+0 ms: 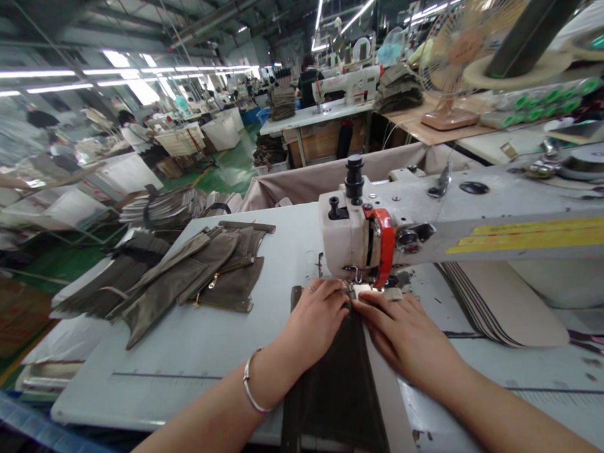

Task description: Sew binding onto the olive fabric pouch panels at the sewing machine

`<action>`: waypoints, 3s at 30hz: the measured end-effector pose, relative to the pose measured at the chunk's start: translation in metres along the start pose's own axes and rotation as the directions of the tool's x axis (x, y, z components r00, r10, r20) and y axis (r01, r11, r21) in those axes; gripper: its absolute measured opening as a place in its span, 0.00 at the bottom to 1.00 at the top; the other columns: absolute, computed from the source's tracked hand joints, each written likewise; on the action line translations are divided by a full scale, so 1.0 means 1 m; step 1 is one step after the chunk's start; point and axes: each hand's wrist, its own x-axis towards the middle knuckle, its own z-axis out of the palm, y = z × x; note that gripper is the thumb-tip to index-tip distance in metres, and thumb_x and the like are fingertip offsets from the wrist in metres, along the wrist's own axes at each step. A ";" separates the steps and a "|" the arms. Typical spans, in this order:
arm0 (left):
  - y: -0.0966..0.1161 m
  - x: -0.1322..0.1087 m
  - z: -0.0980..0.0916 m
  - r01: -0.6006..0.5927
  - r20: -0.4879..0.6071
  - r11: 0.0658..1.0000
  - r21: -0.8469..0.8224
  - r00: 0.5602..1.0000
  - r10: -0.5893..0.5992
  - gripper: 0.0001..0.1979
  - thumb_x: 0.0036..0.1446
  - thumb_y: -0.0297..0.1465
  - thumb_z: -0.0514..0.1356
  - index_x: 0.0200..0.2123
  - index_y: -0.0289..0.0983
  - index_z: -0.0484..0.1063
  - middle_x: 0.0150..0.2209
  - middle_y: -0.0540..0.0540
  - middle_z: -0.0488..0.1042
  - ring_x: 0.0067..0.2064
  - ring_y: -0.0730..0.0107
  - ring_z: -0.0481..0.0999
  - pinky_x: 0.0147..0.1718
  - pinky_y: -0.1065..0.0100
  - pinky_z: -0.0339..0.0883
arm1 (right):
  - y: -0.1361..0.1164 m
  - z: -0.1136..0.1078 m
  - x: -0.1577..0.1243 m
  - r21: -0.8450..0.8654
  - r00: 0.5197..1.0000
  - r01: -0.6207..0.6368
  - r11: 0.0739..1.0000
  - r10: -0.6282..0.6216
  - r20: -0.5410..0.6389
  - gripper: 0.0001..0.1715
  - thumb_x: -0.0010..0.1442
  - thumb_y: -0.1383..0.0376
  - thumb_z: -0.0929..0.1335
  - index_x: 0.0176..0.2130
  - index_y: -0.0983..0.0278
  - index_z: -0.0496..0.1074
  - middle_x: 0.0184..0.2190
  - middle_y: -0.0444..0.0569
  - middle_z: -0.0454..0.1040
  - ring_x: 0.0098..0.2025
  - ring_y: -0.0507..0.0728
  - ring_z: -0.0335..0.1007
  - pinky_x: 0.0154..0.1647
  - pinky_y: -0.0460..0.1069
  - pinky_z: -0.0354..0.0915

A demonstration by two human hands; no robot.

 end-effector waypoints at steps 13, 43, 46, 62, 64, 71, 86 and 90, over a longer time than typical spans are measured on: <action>0.011 -0.018 0.002 -0.035 0.058 0.999 0.005 0.998 0.035 0.21 0.62 0.35 0.59 0.57 0.36 0.63 0.61 0.40 0.63 0.63 0.54 0.60 0.63 0.52 0.55 | -0.003 -0.007 0.001 0.020 0.999 -0.022 1.000 0.021 0.030 0.22 0.66 0.65 0.62 0.59 0.63 0.64 0.54 0.55 0.68 0.50 0.62 0.64 0.50 0.58 0.58; 0.007 -0.012 0.003 -0.041 0.060 0.999 0.003 0.997 0.041 0.21 0.62 0.36 0.59 0.56 0.36 0.63 0.60 0.41 0.64 0.63 0.56 0.61 0.64 0.55 0.56 | -0.004 -0.005 0.001 -0.080 0.999 -0.028 0.996 0.029 0.019 0.23 0.66 0.66 0.62 0.59 0.63 0.64 0.55 0.54 0.68 0.50 0.63 0.64 0.49 0.59 0.59; 0.009 -0.012 0.002 -0.045 0.067 0.999 0.025 0.997 0.043 0.22 0.62 0.36 0.59 0.57 0.35 0.63 0.60 0.40 0.64 0.63 0.55 0.61 0.64 0.55 0.56 | -0.004 -0.008 0.001 -0.060 0.999 -0.019 0.998 0.020 0.027 0.23 0.65 0.66 0.62 0.59 0.63 0.64 0.54 0.54 0.69 0.50 0.63 0.64 0.49 0.58 0.60; 0.069 -0.112 -0.011 -0.269 0.119 0.933 -0.238 0.946 0.303 0.12 0.66 0.25 0.52 0.50 0.34 0.70 0.49 0.44 0.76 0.53 0.65 0.72 0.55 0.62 0.66 | -0.040 -0.021 -0.063 0.133 1.000 -0.013 0.991 0.014 -0.004 0.22 0.65 0.68 0.64 0.57 0.57 0.67 0.56 0.51 0.68 0.56 0.61 0.63 0.54 0.59 0.61; 0.065 -0.097 -0.016 -0.251 0.128 0.937 -0.244 0.949 0.287 0.11 0.66 0.24 0.52 0.48 0.35 0.71 0.47 0.45 0.77 0.50 0.68 0.74 0.55 0.64 0.66 | -0.040 -0.022 -0.063 0.138 1.000 -0.004 0.990 0.004 0.001 0.22 0.64 0.69 0.64 0.57 0.58 0.67 0.56 0.51 0.68 0.57 0.61 0.62 0.54 0.59 0.61; 0.030 -0.036 -0.008 -0.028 0.067 0.996 0.084 0.998 0.022 0.24 0.64 0.33 0.57 0.61 0.36 0.60 0.65 0.39 0.58 0.67 0.55 0.54 0.65 0.49 0.52 | -0.040 -0.020 -0.063 0.110 0.999 0.032 0.993 -0.032 0.000 0.22 0.64 0.68 0.65 0.57 0.59 0.66 0.55 0.50 0.67 0.57 0.61 0.60 0.53 0.58 0.60; 0.015 -0.032 0.005 -0.121 0.062 0.989 0.084 0.991 0.116 0.16 0.67 0.31 0.51 0.57 0.38 0.66 0.59 0.44 0.66 0.64 0.62 0.61 0.66 0.53 0.52 | -0.036 -0.015 -0.054 0.075 0.998 0.020 0.997 -0.016 -0.053 0.22 0.64 0.69 0.64 0.57 0.61 0.67 0.55 0.51 0.68 0.56 0.61 0.60 0.54 0.57 0.58; 0.010 -0.028 0.004 -0.130 0.049 0.988 0.086 0.991 0.126 0.16 0.67 0.28 0.51 0.57 0.38 0.66 0.59 0.43 0.66 0.65 0.61 0.61 0.65 0.52 0.54 | -0.034 -0.014 -0.050 0.062 0.999 0.025 0.998 -0.023 -0.038 0.22 0.64 0.68 0.65 0.58 0.62 0.66 0.54 0.52 0.68 0.55 0.61 0.61 0.54 0.58 0.58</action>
